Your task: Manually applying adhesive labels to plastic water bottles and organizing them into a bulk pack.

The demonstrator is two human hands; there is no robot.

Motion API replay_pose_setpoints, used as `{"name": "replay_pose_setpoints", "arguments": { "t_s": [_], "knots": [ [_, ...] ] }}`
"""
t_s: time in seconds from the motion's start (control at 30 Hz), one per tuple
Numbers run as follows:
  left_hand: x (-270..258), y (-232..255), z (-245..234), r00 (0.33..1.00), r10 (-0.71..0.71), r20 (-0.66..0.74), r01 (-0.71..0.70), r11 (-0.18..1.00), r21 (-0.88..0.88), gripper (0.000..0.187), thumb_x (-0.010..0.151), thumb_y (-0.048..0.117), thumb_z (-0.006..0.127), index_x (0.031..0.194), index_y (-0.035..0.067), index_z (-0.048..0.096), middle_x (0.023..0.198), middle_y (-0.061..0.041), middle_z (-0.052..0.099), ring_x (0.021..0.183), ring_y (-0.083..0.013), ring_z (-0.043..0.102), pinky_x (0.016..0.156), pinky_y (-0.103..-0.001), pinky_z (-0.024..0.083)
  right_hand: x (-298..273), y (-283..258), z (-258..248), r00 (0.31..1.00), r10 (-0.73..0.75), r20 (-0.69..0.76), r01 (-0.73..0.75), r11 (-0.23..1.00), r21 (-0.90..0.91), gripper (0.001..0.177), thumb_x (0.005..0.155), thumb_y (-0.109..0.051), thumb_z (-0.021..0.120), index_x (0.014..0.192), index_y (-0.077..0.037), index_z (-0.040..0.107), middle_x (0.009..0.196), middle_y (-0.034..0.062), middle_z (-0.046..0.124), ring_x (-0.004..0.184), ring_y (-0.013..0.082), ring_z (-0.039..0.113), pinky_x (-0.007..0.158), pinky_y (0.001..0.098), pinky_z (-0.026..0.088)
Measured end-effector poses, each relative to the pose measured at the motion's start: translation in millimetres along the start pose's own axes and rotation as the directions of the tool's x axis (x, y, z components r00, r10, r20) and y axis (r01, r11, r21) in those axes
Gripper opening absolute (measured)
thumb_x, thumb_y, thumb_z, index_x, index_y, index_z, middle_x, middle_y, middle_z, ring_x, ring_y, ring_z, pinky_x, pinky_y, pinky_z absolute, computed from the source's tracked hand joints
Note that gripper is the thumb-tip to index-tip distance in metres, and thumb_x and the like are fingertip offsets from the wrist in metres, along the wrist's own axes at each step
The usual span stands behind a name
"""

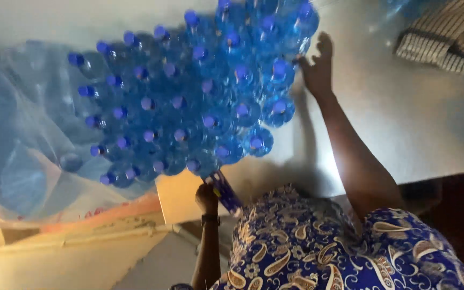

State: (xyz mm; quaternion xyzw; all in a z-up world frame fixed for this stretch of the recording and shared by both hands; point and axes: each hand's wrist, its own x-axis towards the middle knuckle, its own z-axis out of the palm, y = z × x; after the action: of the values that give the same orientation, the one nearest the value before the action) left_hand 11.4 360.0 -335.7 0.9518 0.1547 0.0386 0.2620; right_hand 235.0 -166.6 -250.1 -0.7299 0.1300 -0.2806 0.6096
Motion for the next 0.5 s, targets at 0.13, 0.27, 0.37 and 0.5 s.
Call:
{"name": "replay_pose_setpoints", "arguments": {
  "t_s": [0.13,0.27,0.37,0.5],
  "knots": [
    [-25,50,-58,0.999,0.032,-0.029,-0.039,0.966,-0.255,0.043,0.115,0.035,0.067,0.083,0.008,0.059,0.073,-0.001,0.056,0.074,-0.0109,0.067,0.095,-0.021,0.05,-104,14,-59,0.89,0.404,-0.21,-0.397,0.915,0.08,0.061,0.11,-0.028,0.093,0.149,-0.018,0.048,0.139,0.0039,0.05,0.13,0.0242,0.052,0.11,0.0437,0.051],
    [-56,87,-51,0.914,0.406,0.008,-0.381,0.863,-0.332,0.058,0.089,0.001,0.07,0.147,0.006,0.07,0.092,-0.006,0.064,0.089,-0.0264,0.069,0.084,-0.042,0.06,-273,112,-113,0.68,0.709,0.188,-0.731,0.676,0.09,0.016,0.109,-0.029,0.07,0.109,-0.014,0.065,0.085,0.0049,0.07,0.069,0.0192,0.074,0.063,0.0305,0.06],
    [-73,127,-7,0.761,0.646,-0.058,-0.624,0.703,-0.341,0.037,0.086,0.001,0.073,0.123,0.001,0.073,0.104,-0.017,0.07,0.095,-0.0393,0.075,0.085,-0.05,0.063,-294,-130,-41,0.674,0.649,0.353,-0.706,0.707,0.049,0.026,0.105,-0.014,0.08,0.128,-0.009,0.07,0.113,0.0161,0.071,0.104,0.0306,0.076,0.087,0.0421,0.062],
    [-77,209,14,0.715,0.698,0.037,-0.674,0.702,-0.229,0.026,0.094,0.022,0.071,0.118,0.017,0.063,0.115,-0.004,0.064,0.089,-0.0303,0.077,0.074,-0.046,0.063,-280,-176,-43,0.755,0.558,0.345,-0.566,0.82,-0.088,0.038,0.1,-0.048,0.083,0.121,-0.018,0.075,0.091,0.0063,0.074,0.077,0.021,0.073,0.068,0.038,0.054]
  ]
}}
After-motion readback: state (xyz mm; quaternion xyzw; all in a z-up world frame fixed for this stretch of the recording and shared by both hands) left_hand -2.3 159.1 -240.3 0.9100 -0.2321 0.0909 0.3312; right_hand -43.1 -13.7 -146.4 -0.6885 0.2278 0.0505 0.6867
